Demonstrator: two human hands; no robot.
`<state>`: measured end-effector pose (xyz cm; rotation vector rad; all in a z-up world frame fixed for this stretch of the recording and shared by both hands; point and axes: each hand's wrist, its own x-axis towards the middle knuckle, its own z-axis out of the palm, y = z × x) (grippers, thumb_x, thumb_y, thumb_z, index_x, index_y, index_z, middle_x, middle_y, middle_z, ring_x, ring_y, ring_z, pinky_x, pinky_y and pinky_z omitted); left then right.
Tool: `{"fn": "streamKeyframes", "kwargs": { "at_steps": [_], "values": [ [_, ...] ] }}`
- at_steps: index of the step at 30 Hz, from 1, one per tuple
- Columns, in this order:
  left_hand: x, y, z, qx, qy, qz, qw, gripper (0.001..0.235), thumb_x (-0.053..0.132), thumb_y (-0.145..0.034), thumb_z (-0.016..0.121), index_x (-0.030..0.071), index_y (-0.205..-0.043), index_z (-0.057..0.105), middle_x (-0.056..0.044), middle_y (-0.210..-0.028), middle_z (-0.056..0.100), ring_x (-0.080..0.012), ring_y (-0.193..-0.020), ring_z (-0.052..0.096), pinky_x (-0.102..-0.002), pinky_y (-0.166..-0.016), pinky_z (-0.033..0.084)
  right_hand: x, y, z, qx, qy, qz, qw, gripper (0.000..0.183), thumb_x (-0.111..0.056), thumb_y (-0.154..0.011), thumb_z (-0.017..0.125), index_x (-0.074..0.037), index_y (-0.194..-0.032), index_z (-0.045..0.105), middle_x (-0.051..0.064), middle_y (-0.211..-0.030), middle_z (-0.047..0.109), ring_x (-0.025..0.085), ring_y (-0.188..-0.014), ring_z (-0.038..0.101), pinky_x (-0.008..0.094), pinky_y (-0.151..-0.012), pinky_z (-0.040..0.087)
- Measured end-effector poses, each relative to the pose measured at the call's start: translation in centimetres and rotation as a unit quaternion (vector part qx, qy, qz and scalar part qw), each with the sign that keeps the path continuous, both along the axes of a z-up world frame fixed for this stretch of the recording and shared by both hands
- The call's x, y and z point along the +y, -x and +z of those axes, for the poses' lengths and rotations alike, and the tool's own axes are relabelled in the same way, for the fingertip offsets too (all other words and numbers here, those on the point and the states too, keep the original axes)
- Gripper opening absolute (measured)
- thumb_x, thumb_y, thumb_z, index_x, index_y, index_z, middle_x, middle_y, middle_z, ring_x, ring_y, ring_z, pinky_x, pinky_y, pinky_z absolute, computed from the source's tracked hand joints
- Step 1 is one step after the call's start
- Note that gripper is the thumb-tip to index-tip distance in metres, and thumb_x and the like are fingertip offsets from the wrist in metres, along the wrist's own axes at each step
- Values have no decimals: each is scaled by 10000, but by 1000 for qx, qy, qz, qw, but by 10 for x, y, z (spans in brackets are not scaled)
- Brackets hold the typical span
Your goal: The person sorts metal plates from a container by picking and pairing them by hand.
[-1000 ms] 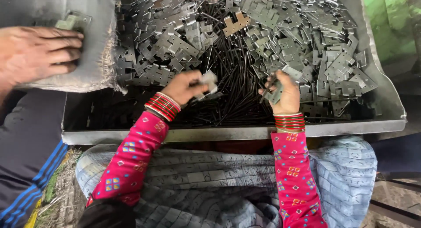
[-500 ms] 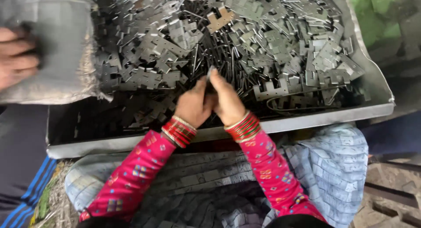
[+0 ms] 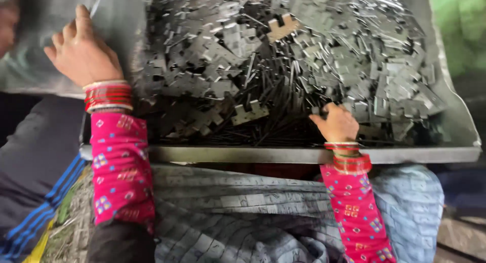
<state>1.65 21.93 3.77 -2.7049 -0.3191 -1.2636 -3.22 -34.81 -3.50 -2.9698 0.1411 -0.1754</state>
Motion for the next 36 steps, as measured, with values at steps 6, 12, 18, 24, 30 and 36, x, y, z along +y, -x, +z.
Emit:
{"fn": "streamKeyframes", "kwargs": {
  "at_steps": [6, 12, 18, 24, 30, 36],
  "values": [
    [-56, 19, 37, -67, -56, 11, 996, 530, 273, -804, 743, 29, -1264, 644, -144, -1297, 676, -326, -1233, 552, -499, -980, 391, 5, -2, -6, 28, 9, 27, 999, 365, -423, -783, 845, -135, -984, 746, 114, -1009, 718, 329, -972, 691, 461, -792, 539],
    [-162, 15, -6, 100, 80, -262, 956, 52, 268, -855, 727, 243, -898, 743, -9, -1056, 749, -271, -1114, 629, -570, -958, 410, -3, 1, 8, -23, -559, 223, 798, 413, -350, -904, 842, -25, -1100, 681, 137, -1132, 633, 203, -1072, 650, 337, -954, 550],
    [-235, 33, -76, 435, 132, -326, 829, 372, 409, -887, 739, 121, -1119, 694, -143, -1024, 715, -352, -980, 689, -532, -862, 531, 14, 17, 95, -27, -886, 157, 435, 488, -573, -851, 687, -98, -956, 725, 123, -1193, 722, 265, -1172, 703, 482, -1011, 579],
    [-250, 28, -97, 395, 10, -335, 855, 415, 279, -685, 804, 122, -1058, 711, -105, -1097, 664, -337, -1128, 603, -535, -919, 492, -11, -1, 14, -34, -461, 215, 861, 207, -295, -962, 764, -109, -1041, 717, 87, -997, 707, 274, -1002, 660, 390, -863, 619],
    [-246, 28, -99, 367, -17, -336, 867, 118, 174, -826, 721, 138, -938, 713, -110, -1124, 667, -306, -1099, 661, -449, -873, 552, 75, 0, -1, 132, -92, 341, 926, 299, -219, -772, 821, -76, -1023, 743, 152, -963, 678, 377, -994, 634, 521, -857, 533],
    [-246, 26, -90, 411, 19, -356, 839, 225, 160, -774, 697, 88, -987, 707, -152, -812, 733, -361, -764, 737, -473, -637, 578, 102, 8, -1, 78, 77, 308, 945, 239, -77, -730, 728, -155, -950, 777, 84, -998, 686, 323, -1076, 604, 550, -906, 465]
  ]
}}
